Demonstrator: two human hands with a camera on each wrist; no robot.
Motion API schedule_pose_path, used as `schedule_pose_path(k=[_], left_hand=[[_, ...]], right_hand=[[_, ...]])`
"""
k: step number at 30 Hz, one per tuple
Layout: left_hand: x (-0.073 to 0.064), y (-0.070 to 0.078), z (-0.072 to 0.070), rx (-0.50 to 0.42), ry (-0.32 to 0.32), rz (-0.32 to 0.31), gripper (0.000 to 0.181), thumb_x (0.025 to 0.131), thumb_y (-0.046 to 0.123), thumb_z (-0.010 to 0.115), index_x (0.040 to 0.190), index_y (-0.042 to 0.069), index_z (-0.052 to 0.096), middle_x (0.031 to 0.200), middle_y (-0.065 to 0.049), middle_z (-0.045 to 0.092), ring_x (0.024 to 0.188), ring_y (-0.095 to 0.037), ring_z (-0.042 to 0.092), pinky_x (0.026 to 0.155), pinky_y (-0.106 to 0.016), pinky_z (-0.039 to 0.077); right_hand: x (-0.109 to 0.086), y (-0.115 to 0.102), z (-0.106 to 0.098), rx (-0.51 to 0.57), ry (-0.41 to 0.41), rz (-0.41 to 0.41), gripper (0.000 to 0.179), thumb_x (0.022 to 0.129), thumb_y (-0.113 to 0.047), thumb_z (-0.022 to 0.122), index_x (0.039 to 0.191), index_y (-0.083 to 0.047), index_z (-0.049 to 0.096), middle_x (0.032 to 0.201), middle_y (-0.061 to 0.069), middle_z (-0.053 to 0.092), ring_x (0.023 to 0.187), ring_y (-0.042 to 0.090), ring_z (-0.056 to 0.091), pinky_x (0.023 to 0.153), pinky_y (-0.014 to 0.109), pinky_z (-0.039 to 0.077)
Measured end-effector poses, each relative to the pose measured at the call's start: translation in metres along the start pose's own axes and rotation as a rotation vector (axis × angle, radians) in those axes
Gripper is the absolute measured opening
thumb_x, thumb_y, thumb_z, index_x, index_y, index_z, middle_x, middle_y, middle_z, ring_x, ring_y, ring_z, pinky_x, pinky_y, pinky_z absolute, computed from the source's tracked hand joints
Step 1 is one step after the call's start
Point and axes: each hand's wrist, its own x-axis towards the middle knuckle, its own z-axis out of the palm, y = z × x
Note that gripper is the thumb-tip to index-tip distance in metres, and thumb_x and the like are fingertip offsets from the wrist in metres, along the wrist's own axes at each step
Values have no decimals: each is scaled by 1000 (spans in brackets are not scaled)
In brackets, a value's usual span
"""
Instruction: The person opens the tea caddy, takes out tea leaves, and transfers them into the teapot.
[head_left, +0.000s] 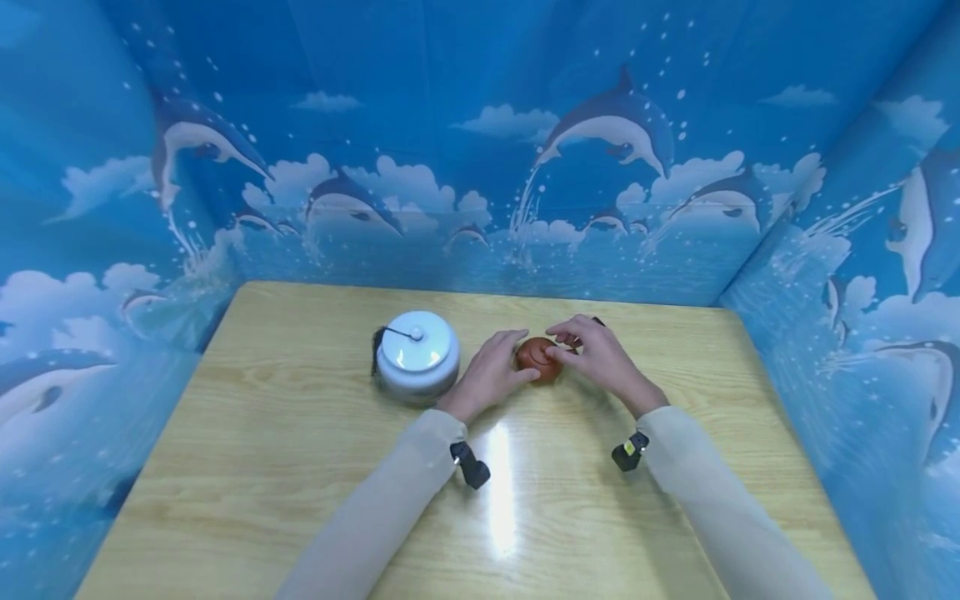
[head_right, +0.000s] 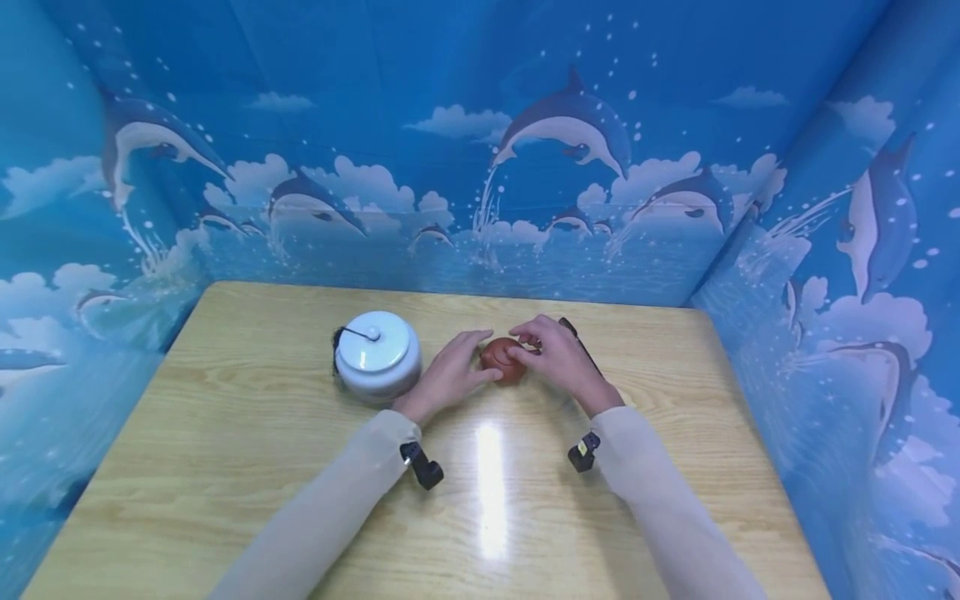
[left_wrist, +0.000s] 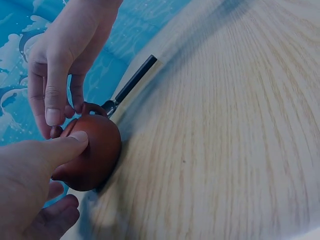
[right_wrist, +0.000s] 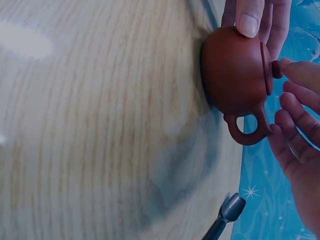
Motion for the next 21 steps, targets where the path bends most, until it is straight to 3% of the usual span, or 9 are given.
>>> schedule_pose_path(k=[15, 21], left_hand=[[2, -6, 4, -54, -24, 0, 72, 103, 37, 78, 164, 11, 49, 165, -11, 54, 154, -30, 51, 129, -46, 44], [2, -9, 4, -54, -25, 17, 73, 103, 37, 78, 164, 10, 49, 164, -12, 55, 153, -30, 52, 129, -46, 44]], right_hand=[[0, -2, 4, -13, 5, -6, 24, 103, -22, 79, 123, -10, 80, 113, 8, 73, 101, 24, 69, 87, 45, 62], [0, -2, 5, -9, -5, -5, 21, 103, -22, 79, 119, -10, 81, 113, 8, 73, 103, 25, 70, 92, 48, 64]])
